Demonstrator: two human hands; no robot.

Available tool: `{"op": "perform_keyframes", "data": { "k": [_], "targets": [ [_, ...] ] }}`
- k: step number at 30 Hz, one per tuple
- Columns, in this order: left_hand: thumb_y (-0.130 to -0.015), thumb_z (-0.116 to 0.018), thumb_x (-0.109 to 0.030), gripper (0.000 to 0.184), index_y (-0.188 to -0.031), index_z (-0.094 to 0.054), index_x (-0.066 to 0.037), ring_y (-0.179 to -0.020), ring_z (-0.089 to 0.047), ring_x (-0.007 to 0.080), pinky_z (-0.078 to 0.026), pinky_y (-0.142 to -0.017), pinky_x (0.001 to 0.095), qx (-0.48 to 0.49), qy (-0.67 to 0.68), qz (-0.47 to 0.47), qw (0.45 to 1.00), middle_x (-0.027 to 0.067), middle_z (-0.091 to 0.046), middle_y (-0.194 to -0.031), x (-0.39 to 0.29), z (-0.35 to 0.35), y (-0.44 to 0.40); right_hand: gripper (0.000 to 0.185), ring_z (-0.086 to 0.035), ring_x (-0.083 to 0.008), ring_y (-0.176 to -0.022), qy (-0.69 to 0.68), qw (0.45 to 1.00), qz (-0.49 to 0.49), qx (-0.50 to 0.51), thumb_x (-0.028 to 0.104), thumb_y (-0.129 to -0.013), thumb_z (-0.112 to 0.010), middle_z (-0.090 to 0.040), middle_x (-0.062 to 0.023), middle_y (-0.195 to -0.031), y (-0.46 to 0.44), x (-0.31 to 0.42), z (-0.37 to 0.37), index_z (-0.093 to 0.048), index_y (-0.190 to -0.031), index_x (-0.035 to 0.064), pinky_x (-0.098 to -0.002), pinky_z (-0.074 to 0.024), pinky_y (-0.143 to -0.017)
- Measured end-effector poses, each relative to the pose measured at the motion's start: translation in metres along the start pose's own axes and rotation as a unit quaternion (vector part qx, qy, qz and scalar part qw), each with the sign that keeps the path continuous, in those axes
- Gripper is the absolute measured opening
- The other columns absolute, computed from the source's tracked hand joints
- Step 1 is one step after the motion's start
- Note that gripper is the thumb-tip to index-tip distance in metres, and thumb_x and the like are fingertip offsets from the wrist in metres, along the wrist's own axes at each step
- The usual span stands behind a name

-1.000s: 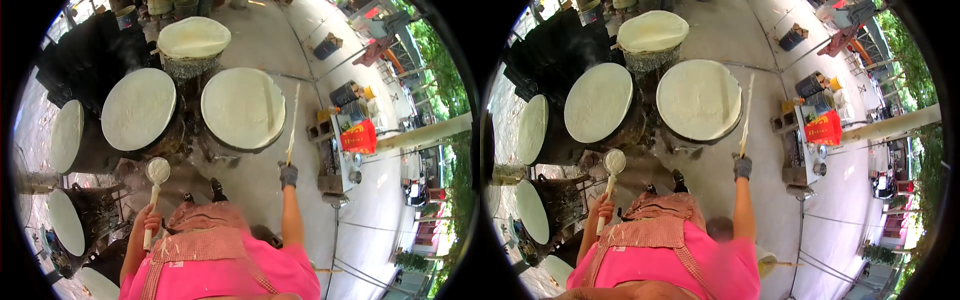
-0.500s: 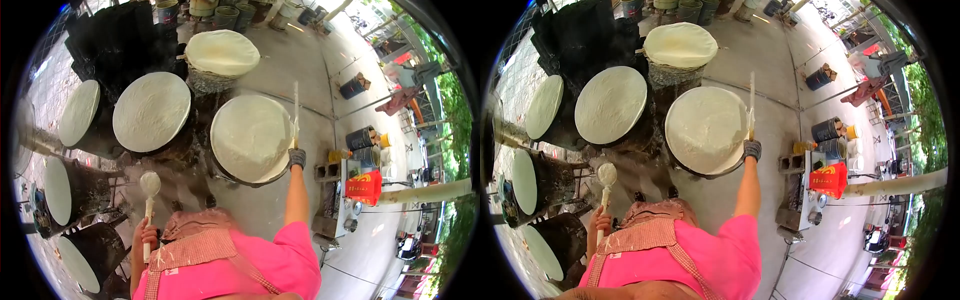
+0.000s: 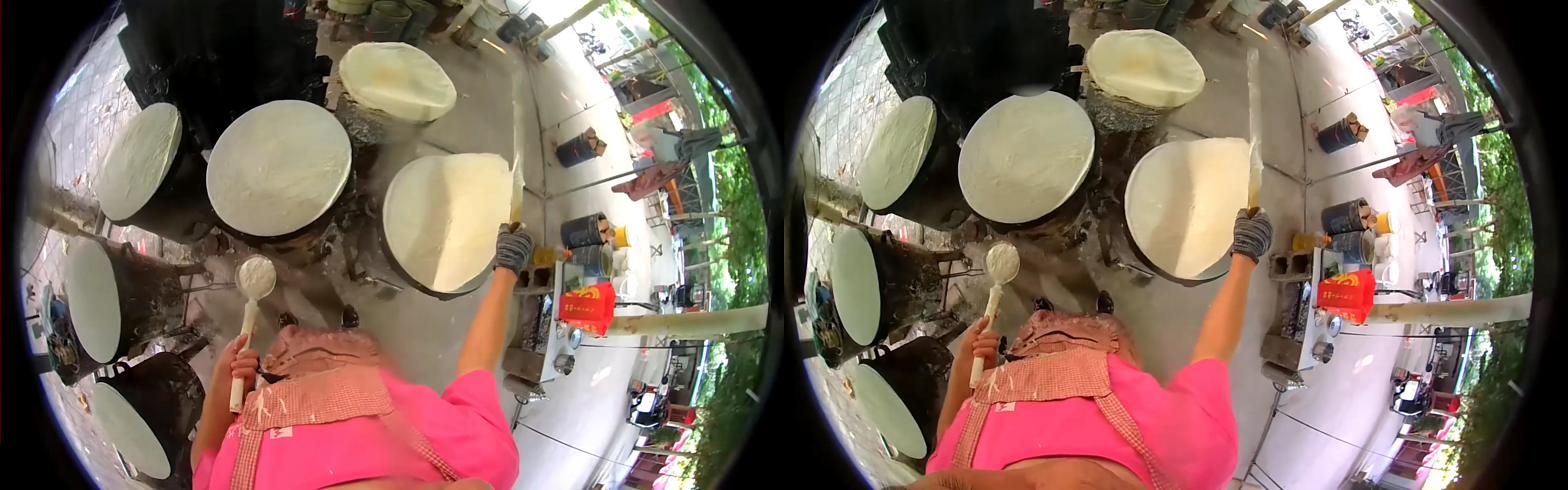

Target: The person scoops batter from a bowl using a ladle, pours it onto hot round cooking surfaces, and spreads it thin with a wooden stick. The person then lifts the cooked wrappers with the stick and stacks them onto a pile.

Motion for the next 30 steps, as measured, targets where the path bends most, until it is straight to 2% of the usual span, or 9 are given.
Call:
{"op": "perform_keyframes", "data": {
  "k": [5, 11, 15, 19, 20, 23, 26, 28, 30],
  "targets": [
    [-0.086, -0.040, -0.037, 0.042, -0.055, -0.033, -0.009, -0.034, -0.033, 0.0104, -0.028, -0.029, 0.0252, -0.014, -0.002, 0.017, 1.000, 0.0004, -0.029, -0.045, -0.034, -0.006, 0.031, 0.041, -0.058, -0.0305, -0.073, 0.029, 0.997, 0.066, -0.005, 0.039, -0.072, -0.049, -0.059, -0.0188, -0.077, 0.029, 0.093, 0.064, -0.059, -0.084, 0.0013, -0.0384, -0.0467, -0.064],
    [-0.086, -0.040, -0.039, 0.043, -0.056, -0.033, -0.009, -0.033, -0.032, 0.0107, -0.028, -0.029, 0.0258, -0.009, -0.030, 0.005, 0.999, 0.0004, -0.029, -0.045, -0.073, 0.013, 0.054, 0.033, -0.058, -0.0309, -0.078, -0.030, 0.994, 0.093, -0.045, 0.031, -0.068, -0.050, -0.060, -0.0194, -0.080, 0.038, 0.182, 0.123, -0.061, -0.082, 0.0030, -0.0375, -0.0462, -0.070],
    [-0.086, -0.039, -0.037, 0.031, -0.075, -0.046, -0.009, -0.034, -0.032, 0.0101, -0.027, -0.028, 0.0249, 0.001, -0.038, -0.030, 0.999, 0.0004, -0.031, -0.047, -0.085, 0.018, 0.068, 0.031, -0.058, -0.0320, -0.078, 0.001, 0.990, 0.137, -0.032, 0.029, -0.067, -0.050, -0.059, -0.0199, -0.083, -0.043, 0.175, 0.098, -0.061, -0.081, 0.0040, -0.0374, -0.0460, -0.070],
    [-0.087, -0.039, -0.034, 0.019, -0.097, -0.049, -0.021, -0.034, -0.031, 0.0095, -0.026, -0.028, 0.0238, 0.008, -0.024, -0.058, 0.998, 0.0002, -0.034, -0.050, -0.092, 0.025, 0.068, 0.015, -0.055, -0.0280, -0.056, -0.068, 0.965, 0.243, 0.066, 0.016, -0.062, -0.062, -0.057, -0.0175, -0.064, -0.160, 0.153, 0.052, -0.060, -0.066, 0.0012, -0.0370, -0.0430, -0.051],
    [-0.087, -0.039, -0.033, 0.019, -0.101, -0.048, -0.024, -0.034, -0.031, 0.0094, -0.026, -0.028, 0.0235, 0.005, -0.017, -0.066, 0.998, 0.0002, -0.034, -0.051, -0.091, 0.026, 0.065, 0.013, -0.052, -0.0251, -0.048, -0.322, 0.931, -0.049, 0.163, 0.013, -0.060, -0.064, -0.056, -0.0130, -0.058, -0.199, 0.098, 0.013, -0.059, -0.064, 0.0023, -0.0366, -0.0411, -0.046],
    [-0.087, -0.040, -0.033, 0.016, -0.091, -0.049, -0.020, -0.034, -0.032, 0.0088, -0.027, -0.027, 0.0228, -0.017, -0.018, -0.091, 0.996, 0.0000, -0.034, -0.050, -0.088, 0.031, 0.053, 0.014, -0.041, -0.0193, -0.038, -0.380, 0.906, -0.118, 0.146, 0.018, -0.058, -0.064, -0.047, -0.0043, -0.053, -0.149, 0.089, 0.062, -0.053, -0.058, 0.0099, -0.0348, -0.0353, -0.039],
    [-0.086, -0.041, -0.034, 0.024, -0.078, -0.046, -0.013, -0.034, -0.033, 0.0086, -0.027, -0.028, 0.0228, 0.000, -0.003, -0.107, 0.994, -0.0004, -0.033, -0.049, -0.068, 0.013, 0.031, 0.017, -0.048, -0.0207, -0.047, -0.369, 0.919, -0.078, 0.113, 0.020, -0.058, -0.064, -0.053, -0.0075, -0.059, -0.195, 0.054, 0.061, -0.057, -0.063, 0.0054, -0.0337, -0.0400, -0.047],
    [-0.087, -0.039, -0.034, 0.027, -0.078, -0.045, -0.008, -0.035, -0.033, 0.0090, -0.029, -0.031, 0.0236, 0.052, 0.016, -0.073, 0.996, 0.0001, -0.033, -0.049, -0.048, 0.001, 0.017, 0.022, -0.048, -0.0213, -0.050, -0.321, 0.941, 0.070, 0.086, 0.020, -0.058, -0.063, -0.054, -0.0086, -0.062, -0.224, 0.054, 0.077, -0.059, -0.069, 0.0021, -0.0323, -0.0415, -0.053],
    [-0.089, -0.036, -0.032, 0.029, -0.090, -0.048, -0.005, -0.037, -0.033, 0.0099, -0.033, -0.037, 0.0250, 0.137, 0.038, -0.011, 0.990, 0.0014, -0.034, -0.049, -0.033, -0.007, 0.011, 0.019, -0.047, -0.0192, -0.050, -0.391, 0.885, 0.252, 0.031, 0.020, -0.062, -0.061, -0.053, -0.0092, -0.057, -0.283, 0.048, 0.074, -0.059, -0.068, 0.0009, -0.0319, -0.0404, -0.047]
  ]
}}
Point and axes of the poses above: each hand's wrist, its own y-axis away from the middle knuckle, its own z-axis out of the back of the hand, x = y × z, the point moved 10 cm from there along -y, towards the middle knuckle
